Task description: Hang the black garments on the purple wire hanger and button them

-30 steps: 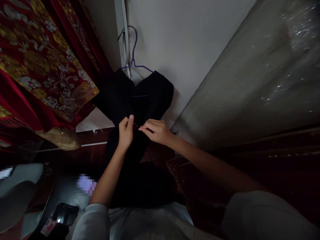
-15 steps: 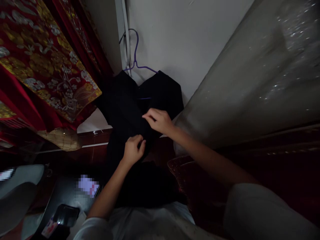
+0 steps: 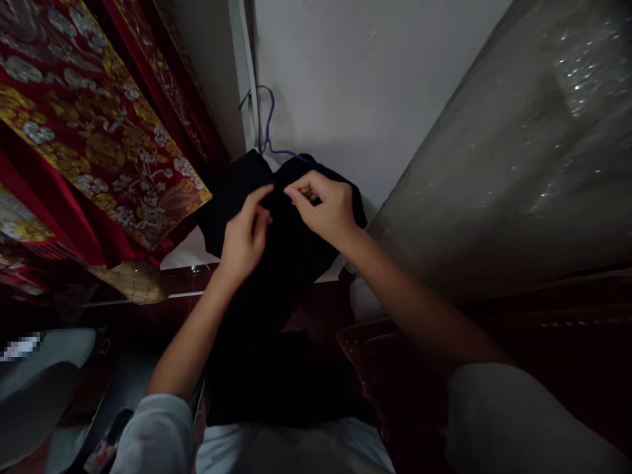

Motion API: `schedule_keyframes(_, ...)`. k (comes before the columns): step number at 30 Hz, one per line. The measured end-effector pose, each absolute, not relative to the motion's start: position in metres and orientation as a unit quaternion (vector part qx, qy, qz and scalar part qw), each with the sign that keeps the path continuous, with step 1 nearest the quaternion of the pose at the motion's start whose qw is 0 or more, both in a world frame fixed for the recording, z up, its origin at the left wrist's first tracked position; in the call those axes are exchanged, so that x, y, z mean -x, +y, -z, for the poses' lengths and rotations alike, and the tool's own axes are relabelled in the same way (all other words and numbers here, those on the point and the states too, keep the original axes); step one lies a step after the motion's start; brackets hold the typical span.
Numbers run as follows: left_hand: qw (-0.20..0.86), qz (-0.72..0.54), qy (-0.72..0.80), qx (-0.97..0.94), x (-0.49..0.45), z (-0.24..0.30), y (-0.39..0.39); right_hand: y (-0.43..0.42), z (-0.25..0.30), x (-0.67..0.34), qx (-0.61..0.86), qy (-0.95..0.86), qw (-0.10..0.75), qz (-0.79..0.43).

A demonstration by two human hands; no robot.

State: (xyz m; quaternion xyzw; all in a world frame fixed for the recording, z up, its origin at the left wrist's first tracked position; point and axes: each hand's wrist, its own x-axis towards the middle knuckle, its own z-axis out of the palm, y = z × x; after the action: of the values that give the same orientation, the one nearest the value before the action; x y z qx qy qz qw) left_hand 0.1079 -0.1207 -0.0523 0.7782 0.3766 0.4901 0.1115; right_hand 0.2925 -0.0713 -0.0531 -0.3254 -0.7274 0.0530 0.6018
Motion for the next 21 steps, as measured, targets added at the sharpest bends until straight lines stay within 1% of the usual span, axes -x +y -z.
schedule_keyframes(3,0.04,-0.475,0.338,-0.811,-0.116,0.024,-0.092,-0.076,0.055,-0.297,0.319,-0.71,0.622,-0.078)
schedule_keyframes(6,0.006,-0.451,0.354,-0.819,-0.126,0.018,-0.084,-0.07,0.056,-0.298,0.315,-0.715,0.622,-0.041)
schedule_keyframes(9,0.01,-0.464,0.381,-0.8,-0.134,0.019,-0.084,-0.055,0.065,-0.295,0.311,-0.749,0.584,0.016)
schedule_keyframes(12,0.023,-0.52,0.389,-0.76,-0.129,0.011,-0.069,-0.044,0.093,-0.29,0.302,-0.795,0.524,0.035)
schedule_keyframes(14,0.015,-0.564,0.392,-0.726,-0.112,0.003,-0.047,-0.044,0.119,-0.289,0.292,-0.817,0.496,0.026)
schedule_keyframes(17,0.005,-0.606,0.425,-0.672,-0.064,-0.003,-0.006,-0.056,0.152,-0.292,0.292,-0.819,0.493,0.003)
schedule_keyframes(21,0.057,-0.621,0.512,-0.591,0.009,0.016,0.023,-0.073,0.163,-0.298,0.29,-0.808,0.513,-0.016)
